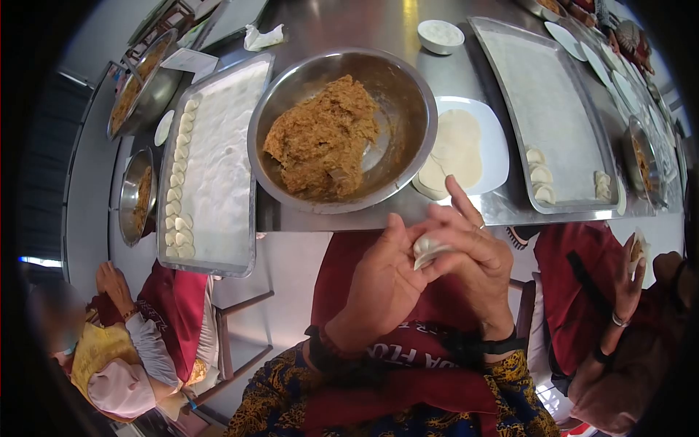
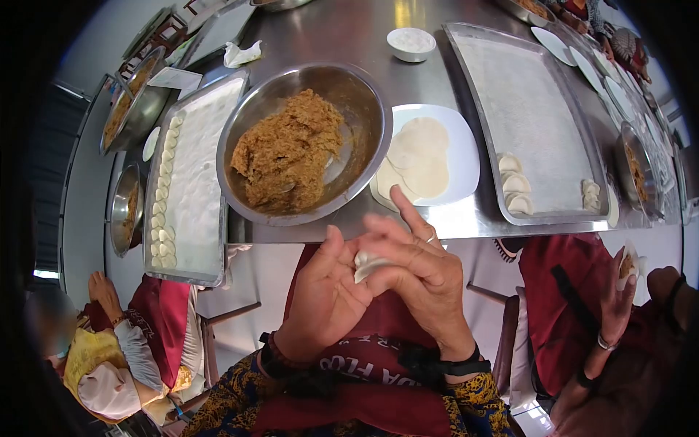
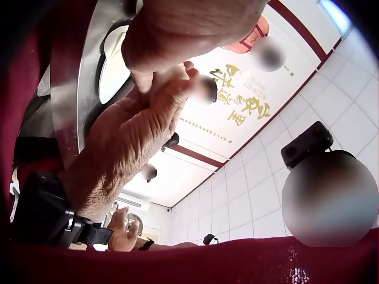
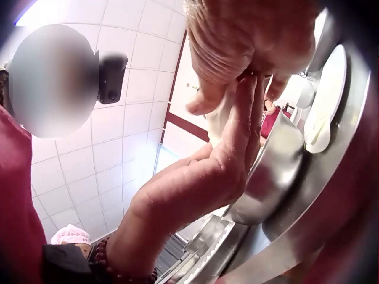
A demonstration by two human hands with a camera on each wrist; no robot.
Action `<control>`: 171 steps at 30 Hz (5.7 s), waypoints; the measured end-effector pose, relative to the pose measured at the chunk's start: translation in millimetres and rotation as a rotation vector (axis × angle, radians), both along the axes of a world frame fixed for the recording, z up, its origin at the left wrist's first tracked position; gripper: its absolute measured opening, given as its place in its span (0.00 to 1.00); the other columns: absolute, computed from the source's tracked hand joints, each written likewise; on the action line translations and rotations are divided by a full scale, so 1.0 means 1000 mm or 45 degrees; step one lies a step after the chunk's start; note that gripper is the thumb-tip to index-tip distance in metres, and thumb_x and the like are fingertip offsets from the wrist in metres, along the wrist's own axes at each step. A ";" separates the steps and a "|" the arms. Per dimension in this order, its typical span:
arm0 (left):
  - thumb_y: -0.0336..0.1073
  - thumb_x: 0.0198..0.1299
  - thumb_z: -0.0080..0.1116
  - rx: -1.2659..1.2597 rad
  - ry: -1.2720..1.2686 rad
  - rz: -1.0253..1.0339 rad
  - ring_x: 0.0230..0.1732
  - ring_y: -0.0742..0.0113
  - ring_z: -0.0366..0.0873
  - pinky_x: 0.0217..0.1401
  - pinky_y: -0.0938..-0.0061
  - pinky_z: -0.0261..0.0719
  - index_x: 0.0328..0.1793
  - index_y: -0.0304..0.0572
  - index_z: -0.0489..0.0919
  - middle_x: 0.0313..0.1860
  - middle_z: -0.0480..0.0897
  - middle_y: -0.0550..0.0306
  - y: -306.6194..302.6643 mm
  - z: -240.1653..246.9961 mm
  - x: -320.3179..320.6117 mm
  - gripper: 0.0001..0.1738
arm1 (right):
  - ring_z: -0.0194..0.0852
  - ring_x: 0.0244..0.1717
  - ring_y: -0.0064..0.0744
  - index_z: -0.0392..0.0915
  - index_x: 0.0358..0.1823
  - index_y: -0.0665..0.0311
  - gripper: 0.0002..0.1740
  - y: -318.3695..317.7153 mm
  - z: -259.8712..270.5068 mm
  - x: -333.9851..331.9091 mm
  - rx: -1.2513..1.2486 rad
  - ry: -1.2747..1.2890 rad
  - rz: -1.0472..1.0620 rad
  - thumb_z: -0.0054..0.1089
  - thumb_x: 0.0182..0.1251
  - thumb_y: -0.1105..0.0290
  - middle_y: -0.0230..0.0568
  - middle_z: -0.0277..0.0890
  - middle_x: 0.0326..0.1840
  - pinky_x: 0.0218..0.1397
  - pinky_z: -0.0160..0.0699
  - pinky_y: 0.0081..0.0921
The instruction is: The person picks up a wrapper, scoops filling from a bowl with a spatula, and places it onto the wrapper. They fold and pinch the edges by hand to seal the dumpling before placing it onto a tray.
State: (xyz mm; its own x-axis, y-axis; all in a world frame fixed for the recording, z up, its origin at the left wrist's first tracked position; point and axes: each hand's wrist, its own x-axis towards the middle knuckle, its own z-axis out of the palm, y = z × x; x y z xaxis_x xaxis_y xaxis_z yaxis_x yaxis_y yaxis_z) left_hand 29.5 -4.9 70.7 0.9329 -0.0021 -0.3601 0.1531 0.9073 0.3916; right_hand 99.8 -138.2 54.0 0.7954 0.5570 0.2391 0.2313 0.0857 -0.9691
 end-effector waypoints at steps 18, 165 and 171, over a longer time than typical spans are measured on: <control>0.52 0.79 0.33 -0.402 -0.262 0.073 0.68 0.57 0.72 0.72 0.62 0.69 0.63 0.34 0.74 0.63 0.78 0.47 -0.003 -0.021 -0.003 0.29 | 0.55 0.78 0.55 0.87 0.46 0.61 0.16 0.010 0.001 -0.007 0.144 -0.120 -0.231 0.72 0.55 0.69 0.42 0.80 0.62 0.74 0.63 0.40; 0.52 0.77 0.37 0.075 0.599 -0.711 0.69 0.34 0.69 0.71 0.42 0.68 0.72 0.33 0.67 0.70 0.68 0.32 0.086 -0.059 -0.005 0.31 | 0.78 0.39 0.19 0.86 0.42 0.66 0.08 -0.104 -0.034 0.240 -0.525 0.352 -0.305 0.67 0.66 0.69 0.32 0.84 0.35 0.48 0.77 0.18; 0.52 0.77 0.36 0.117 0.564 -0.730 0.68 0.36 0.70 0.71 0.44 0.70 0.71 0.34 0.68 0.69 0.70 0.33 0.080 -0.055 0.005 0.31 | 0.79 0.39 0.19 0.87 0.41 0.64 0.07 -0.100 -0.040 0.241 -0.502 0.311 -0.247 0.67 0.65 0.70 0.30 0.85 0.37 0.50 0.78 0.19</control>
